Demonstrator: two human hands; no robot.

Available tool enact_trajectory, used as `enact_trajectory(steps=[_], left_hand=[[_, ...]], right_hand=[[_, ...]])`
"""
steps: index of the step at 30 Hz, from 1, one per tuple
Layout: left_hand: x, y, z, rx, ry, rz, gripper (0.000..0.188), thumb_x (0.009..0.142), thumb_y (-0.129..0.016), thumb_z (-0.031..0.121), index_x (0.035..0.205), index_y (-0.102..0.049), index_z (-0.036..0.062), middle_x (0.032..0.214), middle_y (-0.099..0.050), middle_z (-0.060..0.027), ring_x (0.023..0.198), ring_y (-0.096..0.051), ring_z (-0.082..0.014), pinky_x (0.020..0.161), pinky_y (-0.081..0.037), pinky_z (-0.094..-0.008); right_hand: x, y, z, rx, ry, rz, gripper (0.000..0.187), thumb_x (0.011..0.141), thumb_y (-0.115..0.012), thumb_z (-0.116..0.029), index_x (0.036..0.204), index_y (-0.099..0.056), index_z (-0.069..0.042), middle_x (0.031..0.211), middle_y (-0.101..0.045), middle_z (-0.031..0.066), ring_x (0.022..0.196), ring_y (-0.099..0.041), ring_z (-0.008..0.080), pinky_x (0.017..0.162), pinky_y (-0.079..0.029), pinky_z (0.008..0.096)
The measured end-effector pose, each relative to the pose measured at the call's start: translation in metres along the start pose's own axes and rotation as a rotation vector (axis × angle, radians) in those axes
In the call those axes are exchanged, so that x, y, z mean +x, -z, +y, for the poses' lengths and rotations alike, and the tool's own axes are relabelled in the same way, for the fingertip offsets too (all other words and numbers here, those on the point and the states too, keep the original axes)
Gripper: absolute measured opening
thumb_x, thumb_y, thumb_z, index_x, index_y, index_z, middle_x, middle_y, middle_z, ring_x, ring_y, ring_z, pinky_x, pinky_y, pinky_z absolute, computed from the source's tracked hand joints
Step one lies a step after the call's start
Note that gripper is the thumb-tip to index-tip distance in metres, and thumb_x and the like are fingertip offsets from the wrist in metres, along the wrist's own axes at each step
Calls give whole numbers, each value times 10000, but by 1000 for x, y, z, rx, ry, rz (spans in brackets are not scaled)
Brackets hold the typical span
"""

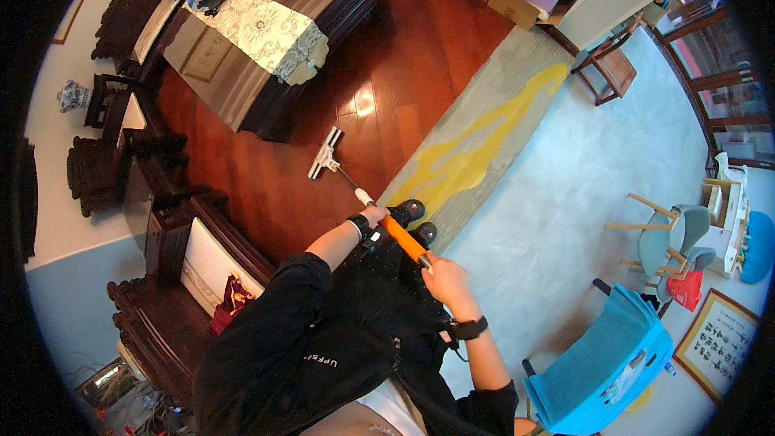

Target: Cleaning a liquid spill on a rug and floor with a squeegee and then cleaning the bathroom floor.

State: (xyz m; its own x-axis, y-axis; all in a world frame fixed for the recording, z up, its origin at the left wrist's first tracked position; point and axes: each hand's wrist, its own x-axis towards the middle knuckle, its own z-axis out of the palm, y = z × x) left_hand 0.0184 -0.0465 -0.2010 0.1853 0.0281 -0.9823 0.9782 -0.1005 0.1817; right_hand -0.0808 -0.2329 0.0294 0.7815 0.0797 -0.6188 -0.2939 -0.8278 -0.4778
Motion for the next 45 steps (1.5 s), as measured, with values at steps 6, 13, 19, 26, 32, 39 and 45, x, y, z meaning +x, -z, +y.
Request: enact_trajectory(steps=[6,13,19,26,32,39,45], left_hand=[[-14,-16,-20,32,123,-194,178,773,-480,114,890,-484,-19,819,-551,-149,762,-537,-277,652,-460,-421],[-60,-40,-34,-85,322,-556,156,775,-525,146,865,-510,20,839,-560,-102,798,-539,-223,727,-457,-340],[-106,-42,-11,-20,278,-541,209,797,-491,188,949,-521,48,924,-550,-62,898,-499,-193,775,-415,-323],[-121,-17,37,-356,187,-442,112,738,-533,114,812,-521,31,738,-562,-75,689,-549,-198,644,-488,-310],[-80,19,82,-737,257,-302,77,702,-575,105,696,-512,60,605,-523,-53,554,-545,-175,536,-502,-270],[9,48,122,-903,849,-92,104,645,-600,96,656,-500,70,575,-499,-47,524,-520,-164,508,-484,-269],[-32,-7,104,-719,536,111,190,546,-658,132,677,-528,84,585,-516,-42,521,-516,-168,444,-450,-299]], right_hand=[[-42,20,-6,78,-85,20,342,710,-542,-246,1020,-556,-102,746,-581,182,722,-559,328,657,-447,401],[-92,45,-15,51,-148,80,304,710,-528,-264,977,-572,-125,743,-582,173,708,-560,330,642,-450,401],[-99,62,-5,283,35,156,410,733,-501,-406,1036,-530,-132,756,-584,158,702,-551,338,604,-446,380],[-67,-1,84,1128,-16,376,357,822,-449,-347,1062,-506,-89,768,-573,37,626,-532,110,556,-435,242],[-104,-278,214,635,-1113,344,264,699,-463,-207,877,-599,-68,924,-580,135,885,-544,295,764,-430,381],[-199,-383,103,1175,-1304,177,273,704,-447,-209,771,-609,0,744,-605,163,746,-585,262,702,-454,348],[-158,-452,7,1183,-1438,776,269,709,-477,-187,916,-562,-39,733,-599,144,689,-580,274,662,-447,352]])
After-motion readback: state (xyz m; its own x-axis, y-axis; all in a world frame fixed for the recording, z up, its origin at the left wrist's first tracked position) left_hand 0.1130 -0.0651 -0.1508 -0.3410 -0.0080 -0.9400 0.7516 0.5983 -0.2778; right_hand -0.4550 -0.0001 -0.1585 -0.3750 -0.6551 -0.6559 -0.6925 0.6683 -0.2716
